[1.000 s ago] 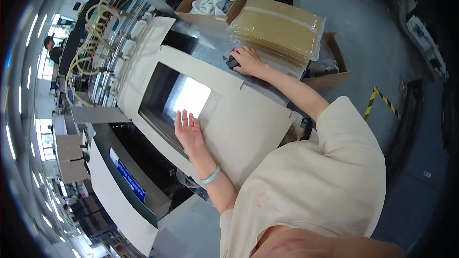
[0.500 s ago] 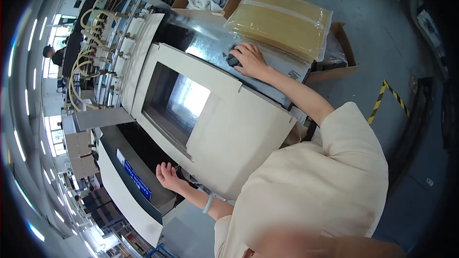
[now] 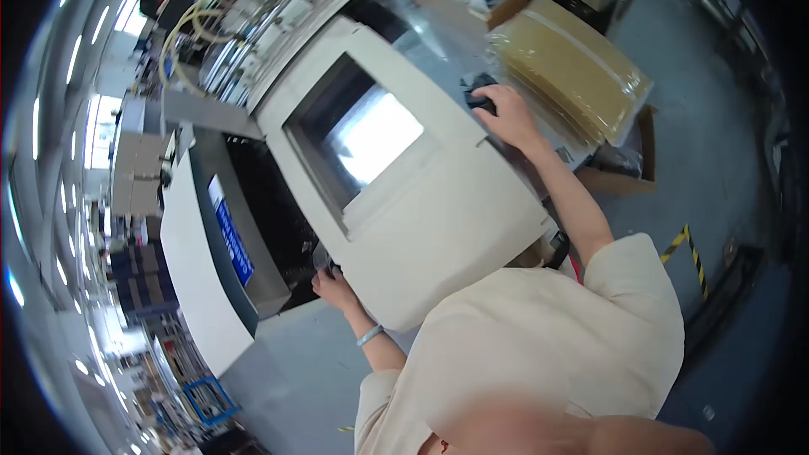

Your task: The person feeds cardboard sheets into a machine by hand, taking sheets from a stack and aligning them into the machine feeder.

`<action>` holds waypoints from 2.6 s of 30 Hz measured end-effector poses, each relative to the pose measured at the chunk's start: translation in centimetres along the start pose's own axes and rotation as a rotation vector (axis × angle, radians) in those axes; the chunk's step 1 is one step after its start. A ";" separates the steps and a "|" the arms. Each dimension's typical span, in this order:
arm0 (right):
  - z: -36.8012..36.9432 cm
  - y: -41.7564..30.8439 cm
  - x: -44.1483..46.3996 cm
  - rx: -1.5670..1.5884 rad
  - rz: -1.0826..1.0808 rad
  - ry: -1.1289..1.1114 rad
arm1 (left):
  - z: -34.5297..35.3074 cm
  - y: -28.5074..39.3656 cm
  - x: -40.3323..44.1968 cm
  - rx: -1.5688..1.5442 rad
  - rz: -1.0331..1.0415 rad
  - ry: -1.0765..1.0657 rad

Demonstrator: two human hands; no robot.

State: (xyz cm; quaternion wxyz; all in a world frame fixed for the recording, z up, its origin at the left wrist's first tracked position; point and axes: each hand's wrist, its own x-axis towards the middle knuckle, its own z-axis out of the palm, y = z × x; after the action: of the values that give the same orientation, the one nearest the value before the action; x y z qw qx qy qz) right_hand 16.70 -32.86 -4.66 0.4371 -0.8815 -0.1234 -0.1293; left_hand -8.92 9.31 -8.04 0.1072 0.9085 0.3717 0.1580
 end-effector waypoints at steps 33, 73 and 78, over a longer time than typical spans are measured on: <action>-0.4 -7.7 3.1 -0.200 -0.054 -0.211 | -6.2 11.0 -1.1 -0.497 0.030 -0.316; -1.5 -9.0 4.8 0.793 0.426 -0.561 | -5.7 9.9 1.5 -0.513 -0.083 -0.164; -1.5 -10.0 5.1 0.786 0.410 -0.425 | -8.5 10.7 2.1 -0.950 -0.218 -0.160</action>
State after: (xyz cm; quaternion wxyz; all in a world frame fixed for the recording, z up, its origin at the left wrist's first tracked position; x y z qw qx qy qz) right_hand 17.99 -27.66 5.37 0.7184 -0.6627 -0.0733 0.1984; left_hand -3.73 3.97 3.59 0.5536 0.7243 0.3422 0.2278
